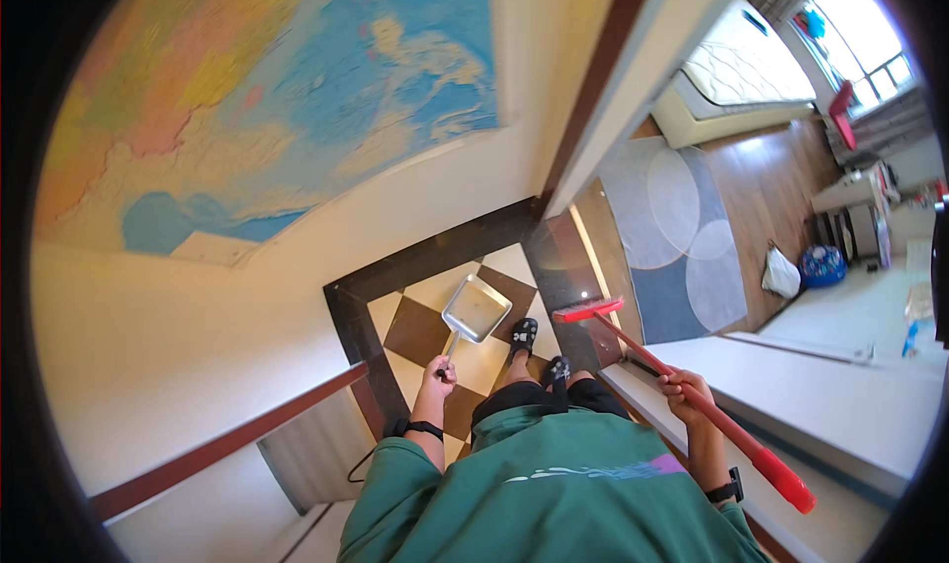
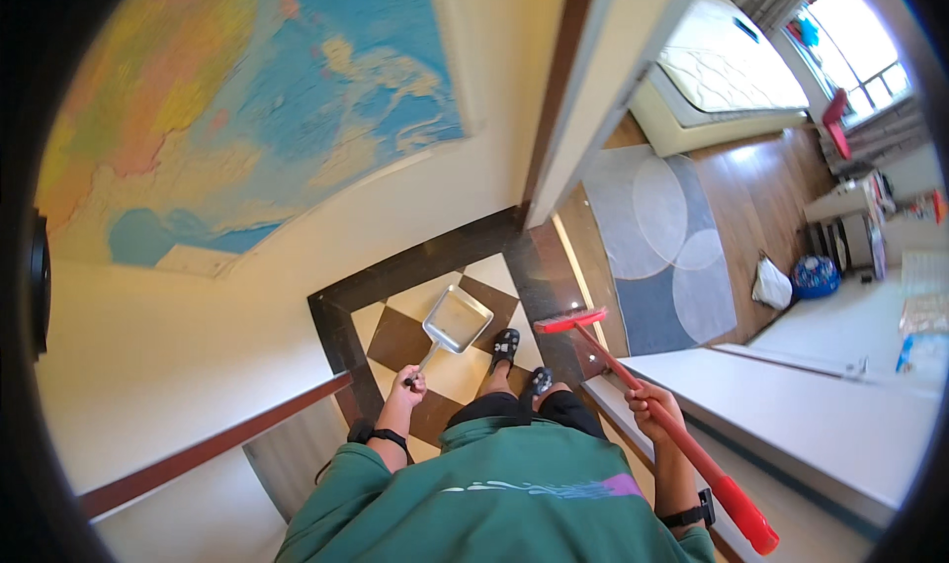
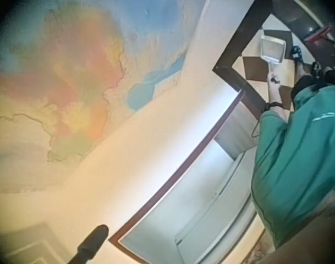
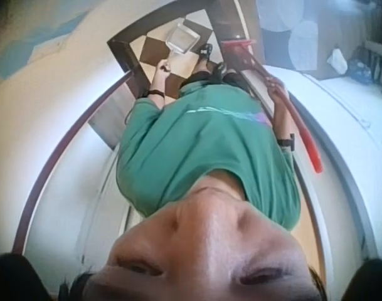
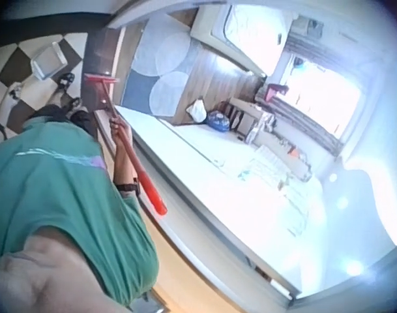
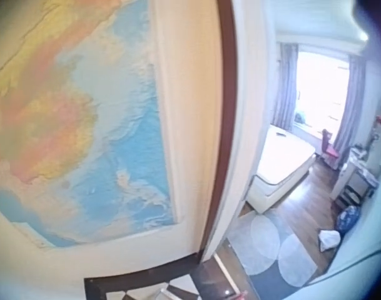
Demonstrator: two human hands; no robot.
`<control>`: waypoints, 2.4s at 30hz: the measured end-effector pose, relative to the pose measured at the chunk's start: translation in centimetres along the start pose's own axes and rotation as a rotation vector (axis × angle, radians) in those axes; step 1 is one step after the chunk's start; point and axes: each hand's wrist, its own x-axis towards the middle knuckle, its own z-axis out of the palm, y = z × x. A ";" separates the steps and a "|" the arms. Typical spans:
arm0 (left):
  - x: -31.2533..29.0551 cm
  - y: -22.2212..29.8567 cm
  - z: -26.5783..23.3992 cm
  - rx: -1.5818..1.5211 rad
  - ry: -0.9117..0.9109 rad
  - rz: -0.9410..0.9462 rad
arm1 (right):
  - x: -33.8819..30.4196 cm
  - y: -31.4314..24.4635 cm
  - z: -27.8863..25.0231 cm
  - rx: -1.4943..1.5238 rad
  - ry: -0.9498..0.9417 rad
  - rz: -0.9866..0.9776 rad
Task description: The recorder is sweeping the floor in a bedroom and a hallway.
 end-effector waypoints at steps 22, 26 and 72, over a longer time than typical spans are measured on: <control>-4.8 -5.2 -15.6 -0.202 -0.023 0.086 | 12.6 -1.0 13.8 -0.529 -0.177 0.304; -4.1 -4.1 -14.3 -0.156 -0.060 0.059 | 16.0 -1.4 14.8 -0.614 -0.186 0.280; -7.2 6.9 -1.5 1.094 0.417 -0.519 | 21.3 -2.3 4.9 0.135 0.007 -0.220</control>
